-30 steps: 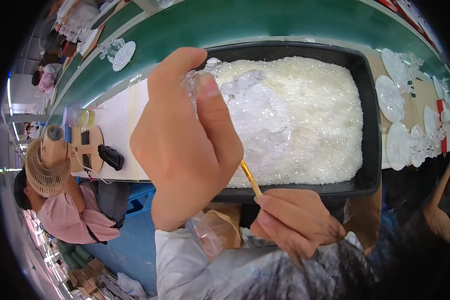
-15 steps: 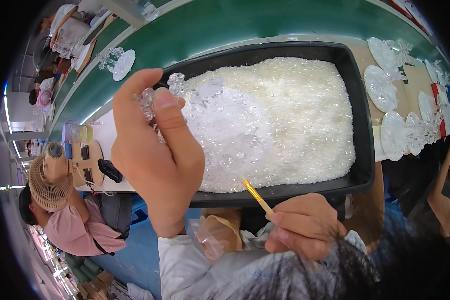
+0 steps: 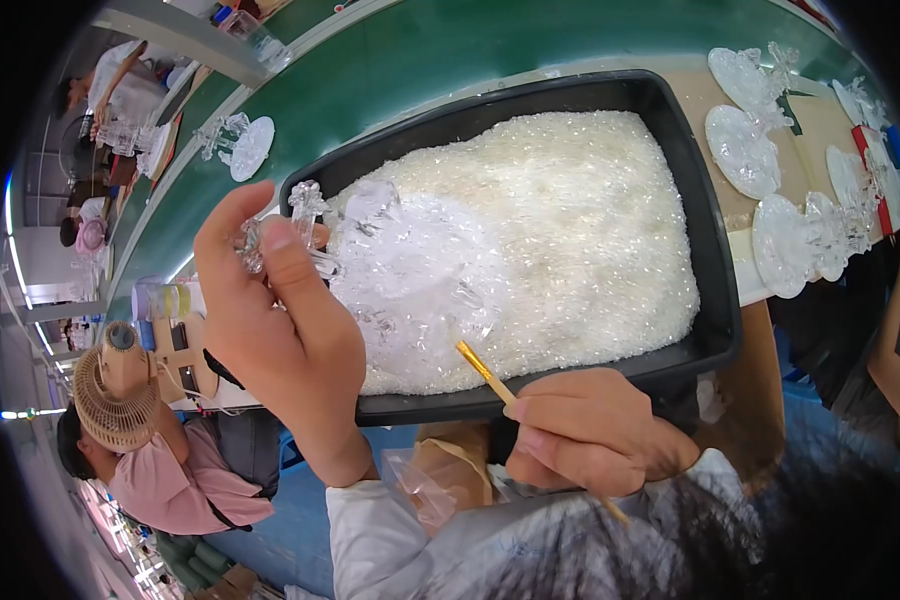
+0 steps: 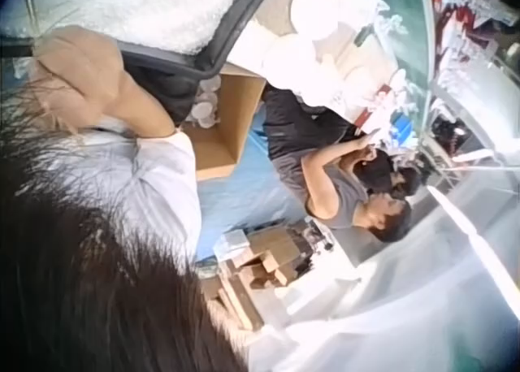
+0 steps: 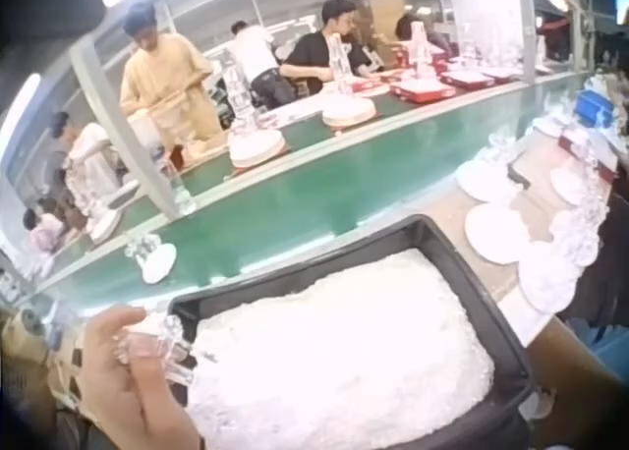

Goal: Applying a liquid with a brush to clear plastic decorative pieces and dipping them into a tray of white granules.

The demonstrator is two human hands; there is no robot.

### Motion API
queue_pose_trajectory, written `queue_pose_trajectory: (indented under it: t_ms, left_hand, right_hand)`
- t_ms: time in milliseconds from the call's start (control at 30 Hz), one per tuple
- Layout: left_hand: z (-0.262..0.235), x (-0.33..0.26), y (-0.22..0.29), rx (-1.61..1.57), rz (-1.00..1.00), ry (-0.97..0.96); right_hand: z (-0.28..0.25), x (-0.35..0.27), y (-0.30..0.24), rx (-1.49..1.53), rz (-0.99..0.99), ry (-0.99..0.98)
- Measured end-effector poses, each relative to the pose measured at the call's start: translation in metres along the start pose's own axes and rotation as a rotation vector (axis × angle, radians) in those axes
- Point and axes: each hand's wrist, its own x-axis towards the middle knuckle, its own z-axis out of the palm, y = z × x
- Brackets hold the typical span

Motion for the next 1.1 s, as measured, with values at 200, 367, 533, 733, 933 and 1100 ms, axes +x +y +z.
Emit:
queue_pose_trajectory:
  t_ms: [200,367,533,733,933,1100]
  left_hand:
    - [0.000,0.001,-0.004,-0.035,0.016,0.038]
    - [0.001,0.000,-0.010,-0.078,0.020,0.024]
    - [0.003,0.001,-0.006,-0.078,0.018,0.004]
    - [0.000,0.002,-0.008,-0.051,0.016,-0.012]
    - [0.003,0.004,-0.009,-0.070,0.048,-0.008]
    - [-0.003,0.005,-0.007,-0.004,0.069,-0.019]
  right_hand:
    - [-0.005,0.002,-0.009,0.022,0.077,-0.045]
    - [0.001,0.005,-0.010,0.183,0.126,-0.074]
    - [0.027,0.006,-0.001,0.121,0.074,-0.034]
    - [0.027,0.007,0.002,0.131,0.056,-0.078]
    - [0.032,0.007,0.002,0.086,0.068,-0.037]
    - [0.032,0.006,-0.001,0.108,0.085,-0.068]
